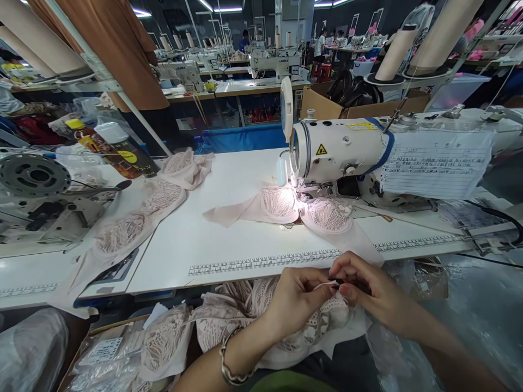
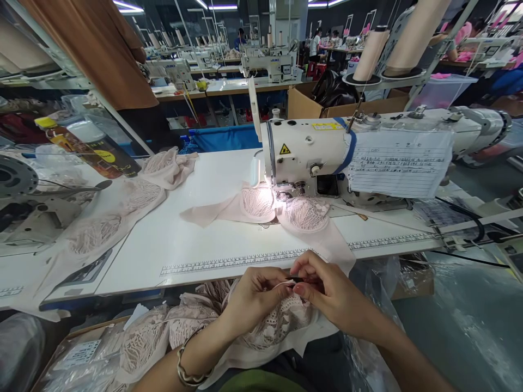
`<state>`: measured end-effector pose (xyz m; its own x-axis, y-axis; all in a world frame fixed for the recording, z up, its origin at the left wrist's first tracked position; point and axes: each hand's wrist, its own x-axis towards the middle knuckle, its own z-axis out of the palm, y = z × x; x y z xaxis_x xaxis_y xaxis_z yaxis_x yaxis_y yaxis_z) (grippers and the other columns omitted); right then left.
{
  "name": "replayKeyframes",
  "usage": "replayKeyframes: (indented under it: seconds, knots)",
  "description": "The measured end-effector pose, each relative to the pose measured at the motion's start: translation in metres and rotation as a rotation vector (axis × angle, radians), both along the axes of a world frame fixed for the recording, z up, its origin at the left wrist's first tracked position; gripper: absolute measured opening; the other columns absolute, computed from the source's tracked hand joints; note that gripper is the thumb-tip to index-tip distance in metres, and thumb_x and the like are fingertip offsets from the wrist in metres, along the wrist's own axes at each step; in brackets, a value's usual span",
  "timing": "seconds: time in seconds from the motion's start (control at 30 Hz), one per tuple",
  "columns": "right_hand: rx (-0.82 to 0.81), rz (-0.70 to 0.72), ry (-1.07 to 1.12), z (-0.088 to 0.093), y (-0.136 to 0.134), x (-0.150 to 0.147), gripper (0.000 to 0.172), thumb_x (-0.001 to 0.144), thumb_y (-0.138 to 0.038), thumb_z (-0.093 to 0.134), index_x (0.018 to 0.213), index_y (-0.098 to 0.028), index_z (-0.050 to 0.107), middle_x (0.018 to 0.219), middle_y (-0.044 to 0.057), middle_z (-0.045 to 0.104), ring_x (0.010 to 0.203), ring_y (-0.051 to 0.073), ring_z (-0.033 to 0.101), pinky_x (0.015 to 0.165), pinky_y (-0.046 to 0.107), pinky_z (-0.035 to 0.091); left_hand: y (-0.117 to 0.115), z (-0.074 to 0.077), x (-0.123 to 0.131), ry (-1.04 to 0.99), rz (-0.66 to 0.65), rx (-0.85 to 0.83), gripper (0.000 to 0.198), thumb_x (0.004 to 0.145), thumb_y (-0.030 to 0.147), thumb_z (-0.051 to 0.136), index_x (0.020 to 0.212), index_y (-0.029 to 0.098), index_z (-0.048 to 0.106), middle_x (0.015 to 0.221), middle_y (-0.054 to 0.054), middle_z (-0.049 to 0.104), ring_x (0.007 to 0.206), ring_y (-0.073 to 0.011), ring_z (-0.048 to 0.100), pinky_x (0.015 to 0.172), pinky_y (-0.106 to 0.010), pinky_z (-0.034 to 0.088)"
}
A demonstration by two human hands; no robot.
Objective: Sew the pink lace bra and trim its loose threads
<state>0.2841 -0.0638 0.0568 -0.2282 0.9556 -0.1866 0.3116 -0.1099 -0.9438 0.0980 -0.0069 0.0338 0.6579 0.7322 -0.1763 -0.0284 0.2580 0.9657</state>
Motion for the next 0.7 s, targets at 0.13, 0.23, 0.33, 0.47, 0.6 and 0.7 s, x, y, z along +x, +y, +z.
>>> replayKeyframes:
  seconds: [0.13,0.23,0.33,0.47,0.6,0.7]
  knots:
    - [0.010,-0.038,0.013,-0.003,0.001,-0.006,0.036,0.098,-0.061,0.049,0.100,-0.025,0.050,0.066,-0.006,0.044,0.056,0.012,0.042,0.053,0.024,0.036,-0.002,-0.001,-0.001,0.002,0.004,0.020,0.041,0.078,0.049,0.075,0.065,0.011,0.066,0.052,0.004,0.042,0.049,-0.0059,0.028,0.047,-0.021,0.020]
    - [0.073,-0.145,-0.030,-0.006,0.001,-0.003,0.036,0.097,-0.061,0.050,0.099,-0.025,0.051,0.063,-0.006,0.047,0.054,0.013,0.043,0.051,0.024,0.034,-0.002,-0.001,-0.002,-0.010,0.007,0.033,0.046,0.081,0.055,0.073,0.073,0.009,0.073,0.052,0.003,0.043,0.049,-0.0064,0.027,0.047,-0.022,0.020]
    - [0.226,-0.307,-0.061,-0.010,-0.005,0.009,0.041,0.096,-0.065,0.049,0.095,-0.025,0.056,0.062,-0.005,0.046,0.052,0.013,0.042,0.050,0.024,0.032,0.000,-0.001,-0.004,-0.032,0.037,0.007,0.051,0.079,0.060,0.073,0.077,0.009,0.076,0.051,0.003,0.042,0.048,-0.0059,0.026,0.047,-0.022,0.019]
    - [0.227,-0.158,-0.158,-0.024,-0.016,0.022,0.056,0.088,-0.078,0.048,0.085,-0.024,0.064,0.056,-0.005,0.040,0.046,0.012,0.034,0.046,0.026,0.027,0.003,-0.003,-0.004,-0.120,0.088,-0.085,0.050,0.076,0.059,0.077,0.075,0.010,0.075,0.045,0.008,0.032,0.044,-0.0037,0.018,0.045,-0.022,0.014]
    - [0.147,0.079,-0.317,-0.039,-0.021,0.016,0.027,0.097,-0.046,0.058,0.085,-0.023,0.066,0.071,0.000,0.063,0.057,0.015,0.054,0.054,0.026,0.039,0.004,-0.006,-0.005,-0.155,0.128,-0.140,0.047,0.076,0.056,0.079,0.076,0.010,0.075,0.043,0.008,0.034,0.042,-0.0028,0.018,0.043,-0.021,0.013]
    - [0.162,0.141,-0.343,-0.037,-0.028,0.014,0.035,0.095,-0.045,0.059,0.068,-0.022,0.059,0.068,0.001,0.057,0.060,0.016,0.053,0.055,0.027,0.041,0.009,-0.009,-0.009,-0.157,0.152,-0.078,0.040,0.083,0.050,0.074,0.080,0.011,0.076,0.055,0.000,0.057,0.048,-0.0078,0.044,0.048,-0.021,0.035]
